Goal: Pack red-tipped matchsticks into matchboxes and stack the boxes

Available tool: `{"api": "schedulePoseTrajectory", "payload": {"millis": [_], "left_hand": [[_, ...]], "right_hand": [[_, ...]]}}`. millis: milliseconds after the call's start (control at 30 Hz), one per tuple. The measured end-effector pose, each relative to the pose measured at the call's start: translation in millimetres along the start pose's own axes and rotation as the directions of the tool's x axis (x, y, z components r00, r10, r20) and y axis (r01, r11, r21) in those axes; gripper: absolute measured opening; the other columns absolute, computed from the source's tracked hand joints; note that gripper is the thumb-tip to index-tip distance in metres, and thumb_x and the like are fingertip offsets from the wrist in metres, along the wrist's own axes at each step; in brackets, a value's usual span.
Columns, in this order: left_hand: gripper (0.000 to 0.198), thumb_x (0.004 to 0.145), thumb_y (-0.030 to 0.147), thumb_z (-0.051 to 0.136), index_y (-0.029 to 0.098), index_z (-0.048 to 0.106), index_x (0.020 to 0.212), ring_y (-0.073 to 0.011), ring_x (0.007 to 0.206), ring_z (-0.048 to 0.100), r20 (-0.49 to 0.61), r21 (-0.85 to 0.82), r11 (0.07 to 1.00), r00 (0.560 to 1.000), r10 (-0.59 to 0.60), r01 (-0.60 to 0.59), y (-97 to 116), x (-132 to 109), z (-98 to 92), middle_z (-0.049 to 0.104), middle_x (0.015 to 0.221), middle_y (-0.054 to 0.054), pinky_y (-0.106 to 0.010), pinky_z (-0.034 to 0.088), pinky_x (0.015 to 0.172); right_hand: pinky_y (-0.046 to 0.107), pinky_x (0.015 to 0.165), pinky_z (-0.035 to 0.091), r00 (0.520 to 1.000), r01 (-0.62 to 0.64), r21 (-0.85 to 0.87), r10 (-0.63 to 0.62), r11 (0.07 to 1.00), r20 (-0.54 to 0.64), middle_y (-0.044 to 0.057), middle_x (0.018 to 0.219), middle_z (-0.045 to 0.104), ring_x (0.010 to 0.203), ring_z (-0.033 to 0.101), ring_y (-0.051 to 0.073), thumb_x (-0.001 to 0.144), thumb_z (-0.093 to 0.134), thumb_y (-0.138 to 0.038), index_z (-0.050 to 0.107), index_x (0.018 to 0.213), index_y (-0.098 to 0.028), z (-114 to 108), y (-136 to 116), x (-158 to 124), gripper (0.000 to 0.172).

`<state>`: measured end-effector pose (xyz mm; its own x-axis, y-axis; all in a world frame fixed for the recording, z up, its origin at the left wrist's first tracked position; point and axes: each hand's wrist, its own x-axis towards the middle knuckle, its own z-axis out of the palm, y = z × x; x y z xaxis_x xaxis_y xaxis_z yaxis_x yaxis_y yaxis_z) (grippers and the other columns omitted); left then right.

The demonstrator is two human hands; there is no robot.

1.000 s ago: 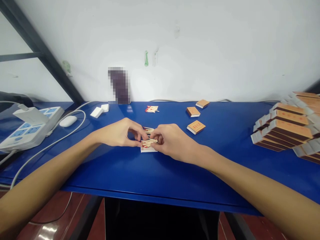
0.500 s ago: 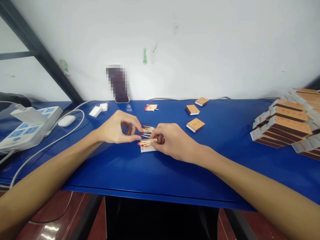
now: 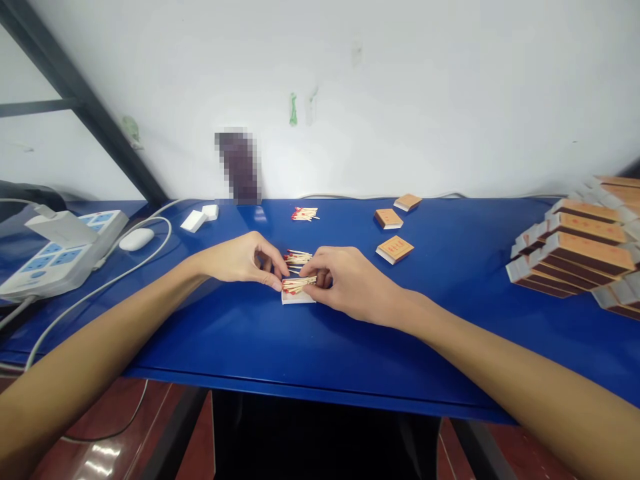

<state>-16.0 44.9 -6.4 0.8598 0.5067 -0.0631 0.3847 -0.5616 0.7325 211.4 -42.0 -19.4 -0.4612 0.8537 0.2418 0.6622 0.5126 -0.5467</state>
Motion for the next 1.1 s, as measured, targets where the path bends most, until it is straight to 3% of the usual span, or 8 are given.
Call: {"api": "schedulePoseTrajectory", "payload": {"millis": [300,433,567,800,867,933,1100], "left_hand": [[0.028,0.077,0.044,0.077,0.017,0.078,0.087,-0.0094,0.057,0.056,-0.008,0.016,1.0,1.0,0.026,-0.026,-1,2,5.3,0.071,0.071,-0.003,-0.022,0.04,0.053],[0.035,0.073,0.043,0.08,0.018,0.076,0.098,-0.0105,0.062,0.059,0.042,-0.016,1.0,0.999,-0.011,0.012,3,1,2.5,0.071,0.077,-0.003,-0.022,0.042,0.056],[0.052,0.063,0.042,0.087,0.02,0.074,0.108,-0.0082,0.057,0.051,0.087,0.051,0.999,0.996,-0.013,0.009,8,-1,1.5,0.067,0.078,0.0,-0.021,0.038,0.053],[0.049,0.066,0.049,0.084,0.019,0.075,0.104,-0.008,0.056,0.048,0.078,0.137,0.99,0.996,0.031,-0.042,10,0,6.2,0.063,0.076,0.001,-0.022,0.033,0.052],[0.048,0.067,0.05,0.083,0.019,0.075,0.103,-0.0077,0.054,0.047,0.067,0.153,0.987,0.997,0.03,-0.039,10,-1,7.1,0.063,0.074,0.001,-0.023,0.032,0.051],[0.047,0.068,0.05,0.083,0.019,0.074,0.102,-0.0079,0.053,0.048,0.06,0.162,0.986,0.998,0.016,-0.026,11,-1,8.0,0.064,0.071,0.001,-0.023,0.032,0.05],[0.047,0.068,0.047,0.083,0.016,0.073,0.103,-0.0099,0.053,0.056,0.071,0.11,0.994,0.997,-0.027,0.019,13,-1,10.3,0.067,0.065,0.001,-0.023,0.038,0.053]], "right_hand": [[0.025,0.064,0.048,0.994,0.107,-0.076,-0.109,0.991,-0.017,0.005,0.087,0.07,0.07,0.062,0.014,0.086,0.063,-0.023,0.073,0.092,-0.019,3,0,-2,0.012],[0.025,0.062,0.045,0.991,0.126,-0.114,-0.129,0.986,-0.022,0.004,0.084,0.069,0.066,0.06,0.013,0.086,0.063,-0.022,0.073,0.093,-0.019,3,0,-2,0.012],[0.025,0.062,0.044,0.991,0.125,-0.09,-0.129,0.988,-0.037,0.003,0.085,0.068,0.065,0.059,0.012,0.084,0.063,-0.024,0.07,0.096,-0.019,-2,0,-3,0.015],[0.027,0.056,0.035,0.998,-0.043,-0.138,0.036,0.99,-0.055,-0.002,0.064,0.057,0.056,0.048,0.012,0.079,0.055,-0.019,0.06,0.077,-0.02,-14,-2,0,0.005],[0.028,0.054,0.03,0.997,-0.08,-0.191,0.083,0.978,0.006,-0.003,0.059,0.052,0.053,0.043,0.012,0.085,0.05,-0.022,0.051,0.067,-0.021,-13,-2,0,0.018],[0.029,0.054,0.028,0.993,-0.079,-0.231,0.098,0.97,0.072,-0.002,0.06,0.052,0.054,0.041,0.012,0.09,0.044,-0.025,0.045,0.063,-0.021,-10,-2,-1,0.027],[0.03,0.058,0.027,0.99,-0.062,-0.242,0.091,0.968,0.11,0.002,0.072,0.059,0.061,0.045,0.014,0.096,0.039,-0.029,0.044,0.07,-0.021,-1,-5,-3,0.028]]}}
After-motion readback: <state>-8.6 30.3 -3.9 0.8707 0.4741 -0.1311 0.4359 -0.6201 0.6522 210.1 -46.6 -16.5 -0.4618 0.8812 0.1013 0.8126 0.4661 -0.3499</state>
